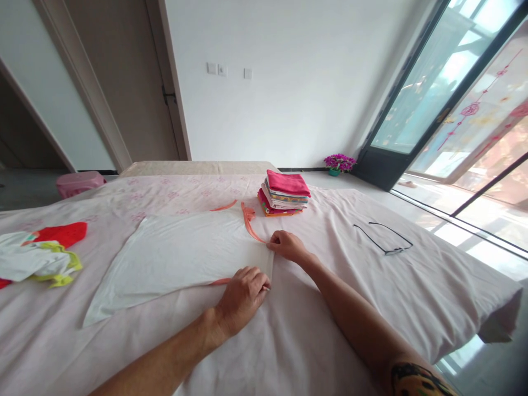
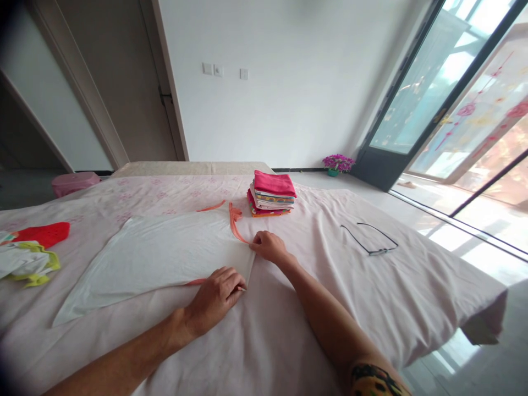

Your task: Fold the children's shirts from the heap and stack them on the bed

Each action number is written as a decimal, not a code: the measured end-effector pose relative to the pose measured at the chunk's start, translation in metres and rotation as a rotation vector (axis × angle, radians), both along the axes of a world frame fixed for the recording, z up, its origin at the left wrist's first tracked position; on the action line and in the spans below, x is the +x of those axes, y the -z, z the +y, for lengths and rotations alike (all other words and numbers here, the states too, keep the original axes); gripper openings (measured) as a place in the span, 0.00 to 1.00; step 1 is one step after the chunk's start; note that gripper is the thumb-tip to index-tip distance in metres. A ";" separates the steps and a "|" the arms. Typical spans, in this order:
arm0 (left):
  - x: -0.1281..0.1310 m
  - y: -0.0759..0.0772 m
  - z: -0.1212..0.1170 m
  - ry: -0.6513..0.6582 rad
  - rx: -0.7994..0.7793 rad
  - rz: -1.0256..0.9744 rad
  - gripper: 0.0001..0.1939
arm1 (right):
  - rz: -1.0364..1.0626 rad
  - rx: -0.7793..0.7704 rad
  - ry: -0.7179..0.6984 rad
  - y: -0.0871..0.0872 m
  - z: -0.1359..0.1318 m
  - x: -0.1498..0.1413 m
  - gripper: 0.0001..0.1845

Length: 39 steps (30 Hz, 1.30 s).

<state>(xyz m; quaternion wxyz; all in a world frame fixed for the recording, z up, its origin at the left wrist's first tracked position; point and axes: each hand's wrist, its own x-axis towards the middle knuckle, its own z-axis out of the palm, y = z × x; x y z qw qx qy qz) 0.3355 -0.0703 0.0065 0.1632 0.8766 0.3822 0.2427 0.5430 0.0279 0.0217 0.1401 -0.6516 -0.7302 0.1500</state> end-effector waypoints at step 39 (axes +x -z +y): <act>-0.036 -0.017 0.014 -0.320 -0.038 0.280 0.07 | -0.083 0.142 -0.314 -0.014 0.024 -0.032 0.08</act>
